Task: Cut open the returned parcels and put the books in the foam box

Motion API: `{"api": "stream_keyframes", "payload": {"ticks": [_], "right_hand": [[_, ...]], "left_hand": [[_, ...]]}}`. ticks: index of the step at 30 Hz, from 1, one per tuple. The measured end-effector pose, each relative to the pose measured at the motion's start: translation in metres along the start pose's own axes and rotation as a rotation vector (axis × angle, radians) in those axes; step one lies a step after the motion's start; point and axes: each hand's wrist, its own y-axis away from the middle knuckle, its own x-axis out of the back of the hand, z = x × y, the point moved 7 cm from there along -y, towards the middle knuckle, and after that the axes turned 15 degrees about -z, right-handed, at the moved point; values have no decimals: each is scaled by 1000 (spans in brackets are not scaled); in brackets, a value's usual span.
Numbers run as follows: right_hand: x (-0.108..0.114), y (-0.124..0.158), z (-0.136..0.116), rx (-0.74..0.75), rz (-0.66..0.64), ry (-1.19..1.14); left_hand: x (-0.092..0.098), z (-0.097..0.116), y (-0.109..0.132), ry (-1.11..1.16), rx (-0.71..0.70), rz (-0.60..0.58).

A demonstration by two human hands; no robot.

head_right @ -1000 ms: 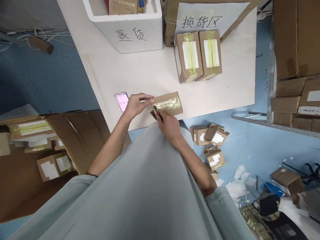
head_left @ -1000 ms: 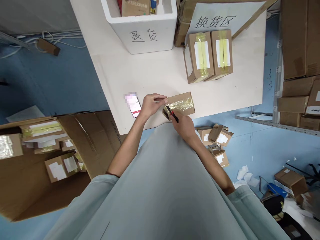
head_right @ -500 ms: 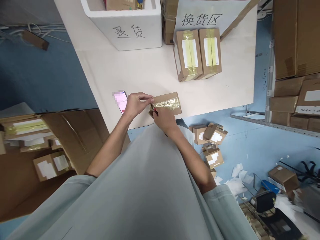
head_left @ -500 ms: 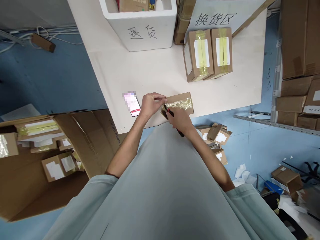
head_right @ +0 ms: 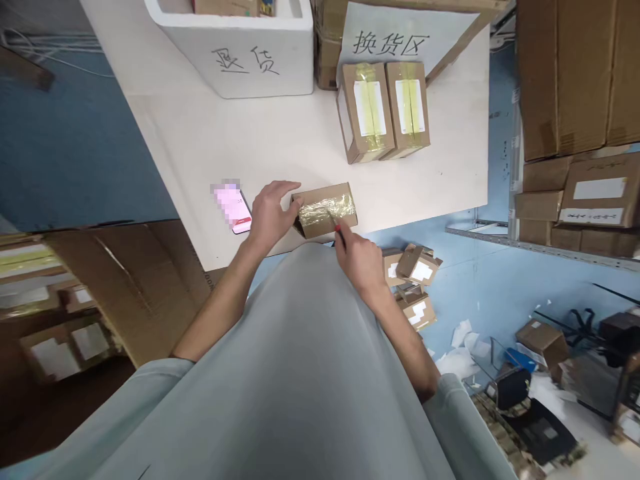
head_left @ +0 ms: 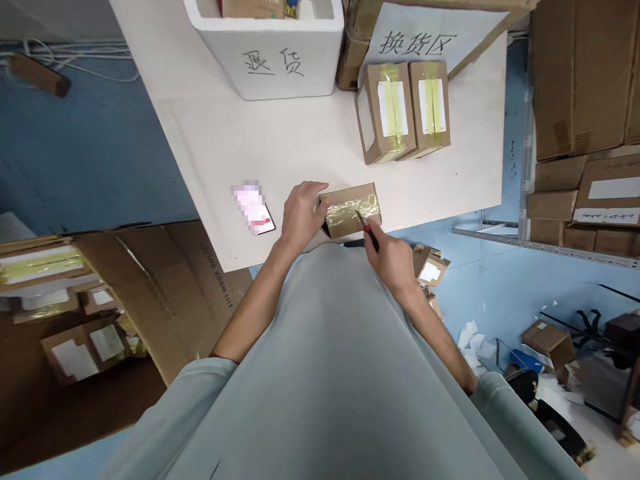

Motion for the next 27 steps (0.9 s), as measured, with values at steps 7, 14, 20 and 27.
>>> {"api": "stream_keyframes", "payload": {"ticks": [7, 14, 20, 27], "right_hand": [[10, -7, 44, -60, 171, -157], [10, -29, 35, -76, 128, -129], [15, -41, 29, -113, 88, -85], [20, -39, 25, -154, 76, -32]], "left_hand": [[-77, 56, -11, -280, -332, -163], [-87, 46, -19, -290, -344, -139], [-87, 46, -16, -295, -352, -134], [-93, 46, -7, -273, -339, -137]]}}
